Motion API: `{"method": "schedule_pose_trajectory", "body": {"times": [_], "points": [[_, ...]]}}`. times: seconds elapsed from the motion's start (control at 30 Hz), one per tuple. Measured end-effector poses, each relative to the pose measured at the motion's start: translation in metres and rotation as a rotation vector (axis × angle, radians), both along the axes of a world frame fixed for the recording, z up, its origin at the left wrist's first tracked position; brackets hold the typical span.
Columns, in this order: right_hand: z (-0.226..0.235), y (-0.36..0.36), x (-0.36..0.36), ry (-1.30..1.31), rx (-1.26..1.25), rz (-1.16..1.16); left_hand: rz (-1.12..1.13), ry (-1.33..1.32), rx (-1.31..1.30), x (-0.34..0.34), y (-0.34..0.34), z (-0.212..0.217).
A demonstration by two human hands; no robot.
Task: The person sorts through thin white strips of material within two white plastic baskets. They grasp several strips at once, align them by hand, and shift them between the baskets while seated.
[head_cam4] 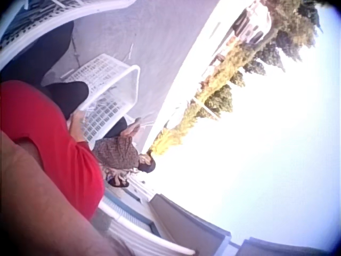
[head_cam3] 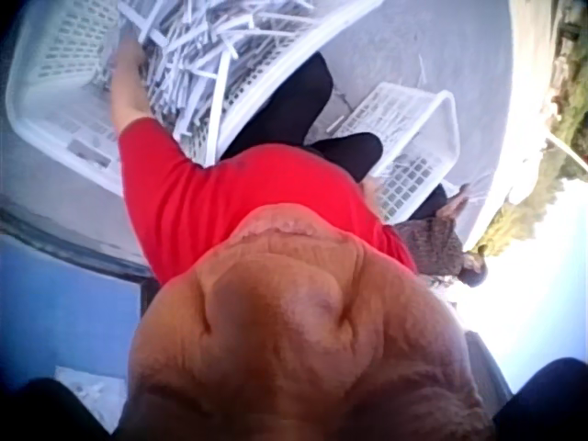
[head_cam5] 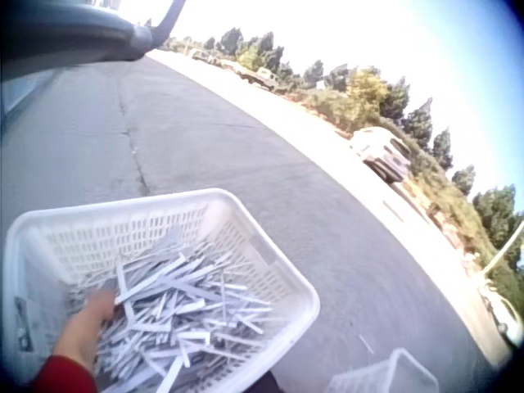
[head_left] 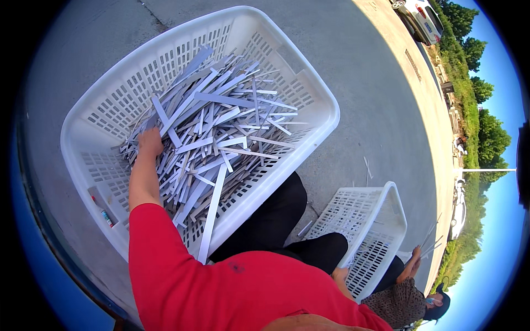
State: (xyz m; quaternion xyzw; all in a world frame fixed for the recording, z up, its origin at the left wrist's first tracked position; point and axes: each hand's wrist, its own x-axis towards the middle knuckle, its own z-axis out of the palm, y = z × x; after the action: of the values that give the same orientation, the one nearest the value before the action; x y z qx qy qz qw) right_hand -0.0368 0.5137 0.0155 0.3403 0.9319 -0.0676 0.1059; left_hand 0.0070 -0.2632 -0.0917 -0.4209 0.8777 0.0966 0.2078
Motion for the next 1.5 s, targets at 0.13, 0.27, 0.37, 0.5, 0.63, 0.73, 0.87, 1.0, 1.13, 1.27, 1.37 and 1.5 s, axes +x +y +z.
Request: {"method": "schedule_pose_trajectory", "body": {"times": [0.13, 0.27, 0.37, 0.5, 0.63, 0.73, 0.87, 1.0, 1.13, 1.27, 1.37, 1.5], "points": [[-0.007, 0.003, 0.0, 0.022, 0.031, -0.029, 0.024, 0.074, 0.005, 0.02, 0.018, 0.006], [-0.017, 0.014, 0.003, 0.035, 0.14, -0.002, 0.025, 0.135, 0.015, 0.031, 0.043, 0.032], [-0.017, 0.014, 0.006, -0.009, 0.144, 0.0, -0.041, 0.276, -0.033, 0.039, 0.053, 0.044], [-0.005, 0.0, 0.009, 0.071, -0.018, -0.056, -0.001, 0.375, -0.066, 0.036, 0.066, 0.075], [-0.02, 0.014, 0.013, 0.101, -0.012, -0.053, 0.09, 0.411, -0.111, 0.023, 0.084, 0.128], [0.015, -0.012, 0.009, 0.033, -0.081, -0.103, 0.065, 0.433, -0.229, 0.011, 0.085, 0.155], [0.007, -0.002, 0.009, 0.052, -0.13, -0.07, 0.068, 0.573, -0.395, 0.003, 0.094, 0.189], [-0.015, 0.028, 0.01, 0.146, -0.355, 0.013, 0.023, 0.588, -0.432, -0.02, 0.114, 0.223], [-0.019, 0.049, 0.006, 0.516, -0.701, 0.048, -0.107, 0.56, -0.507, -0.03, 0.14, 0.246], [0.022, 0.011, -0.026, 0.716, -0.778, 0.094, -0.188, 0.597, -0.485, -0.051, 0.186, 0.267], [0.036, -0.035, -0.044, 0.669, -0.965, 0.243, -0.373, 0.708, -0.512, -0.064, 0.215, 0.277], [0.053, -0.08, -0.038, 0.609, -0.781, 0.635, -0.59, 0.72, -0.389, -0.091, 0.285, 0.303]]}}
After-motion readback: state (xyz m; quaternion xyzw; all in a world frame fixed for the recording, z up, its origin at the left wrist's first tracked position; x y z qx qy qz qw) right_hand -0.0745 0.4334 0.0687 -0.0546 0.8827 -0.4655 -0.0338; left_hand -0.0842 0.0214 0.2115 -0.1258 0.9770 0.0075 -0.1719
